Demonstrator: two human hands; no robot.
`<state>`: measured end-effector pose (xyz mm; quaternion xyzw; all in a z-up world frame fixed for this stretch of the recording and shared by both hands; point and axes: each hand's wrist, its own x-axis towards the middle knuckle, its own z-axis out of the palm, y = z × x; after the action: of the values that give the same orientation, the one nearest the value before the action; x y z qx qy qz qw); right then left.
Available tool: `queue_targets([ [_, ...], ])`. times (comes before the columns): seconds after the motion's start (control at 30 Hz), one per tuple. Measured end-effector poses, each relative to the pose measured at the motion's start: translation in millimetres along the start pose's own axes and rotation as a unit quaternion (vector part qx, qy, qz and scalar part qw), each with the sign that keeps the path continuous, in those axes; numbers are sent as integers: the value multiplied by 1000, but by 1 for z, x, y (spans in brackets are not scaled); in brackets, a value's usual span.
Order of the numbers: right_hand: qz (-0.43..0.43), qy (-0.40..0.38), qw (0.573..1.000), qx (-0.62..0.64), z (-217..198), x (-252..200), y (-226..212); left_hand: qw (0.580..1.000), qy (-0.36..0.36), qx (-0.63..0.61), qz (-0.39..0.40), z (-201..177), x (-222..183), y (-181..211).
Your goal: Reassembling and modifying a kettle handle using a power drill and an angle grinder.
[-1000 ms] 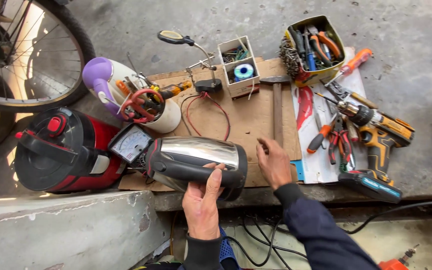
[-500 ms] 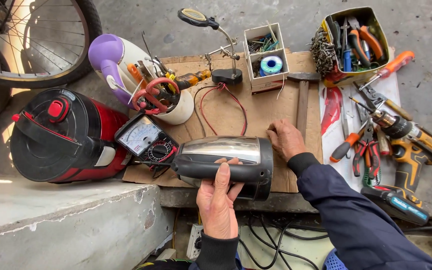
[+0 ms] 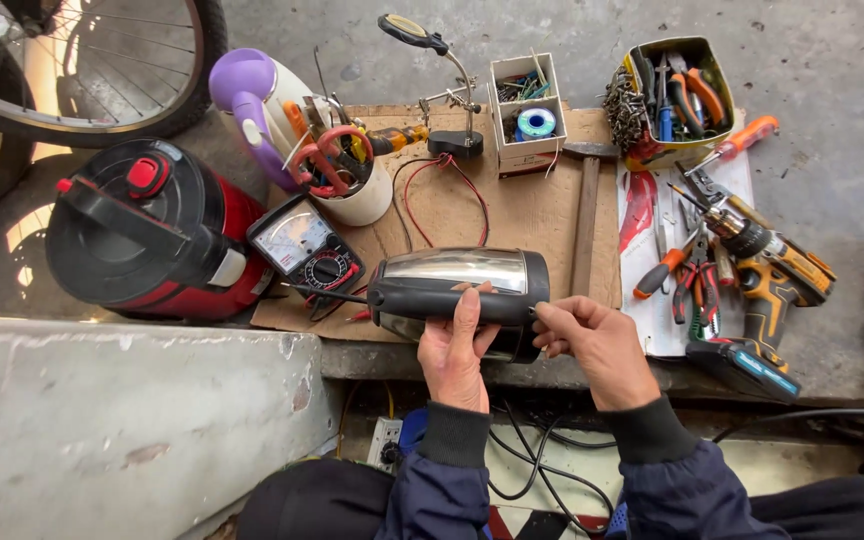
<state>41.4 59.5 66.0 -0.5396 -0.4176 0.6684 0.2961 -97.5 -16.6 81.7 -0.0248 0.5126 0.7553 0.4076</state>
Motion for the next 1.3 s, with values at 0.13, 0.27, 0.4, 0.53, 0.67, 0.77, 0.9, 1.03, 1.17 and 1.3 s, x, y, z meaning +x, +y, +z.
queue_targets([
  [0.13,-31,26,999,-23,0,-7,11,1000,-3,-1,-1,-9,-9,-2],
  [0.27,-40,31,998,-32,-3,-9,20,1000,-17,-2,2,-15,-16,-10],
  [0.4,-44,38,998,-41,-3,-11,21,1000,-24,-5,8,-17,-18,-16],
  [0.53,-38,56,996,-50,-3,-5,33,1000,-30,-8,-1,-16,-19,-18],
  [0.67,-41,76,996,-23,3,-3,40,1000,-25,-7,4,-17,-19,-16],
  [0.77,-45,83,995,-9,8,-6,42,1000,-22,-10,4,-17,-19,-16],
  [0.9,-50,75,995,49,13,-19,36,1000,-16,-17,3,-18,-17,-18],
  [1.03,-51,75,994,63,14,-24,38,1000,-19,-12,4,-16,-18,-15],
  [1.17,-64,64,995,49,11,-18,46,1000,-15,-12,4,-16,-19,-13],
  [1.3,-80,67,994,30,11,-11,50,1000,-19,-18,6,-17,-19,-15],
])
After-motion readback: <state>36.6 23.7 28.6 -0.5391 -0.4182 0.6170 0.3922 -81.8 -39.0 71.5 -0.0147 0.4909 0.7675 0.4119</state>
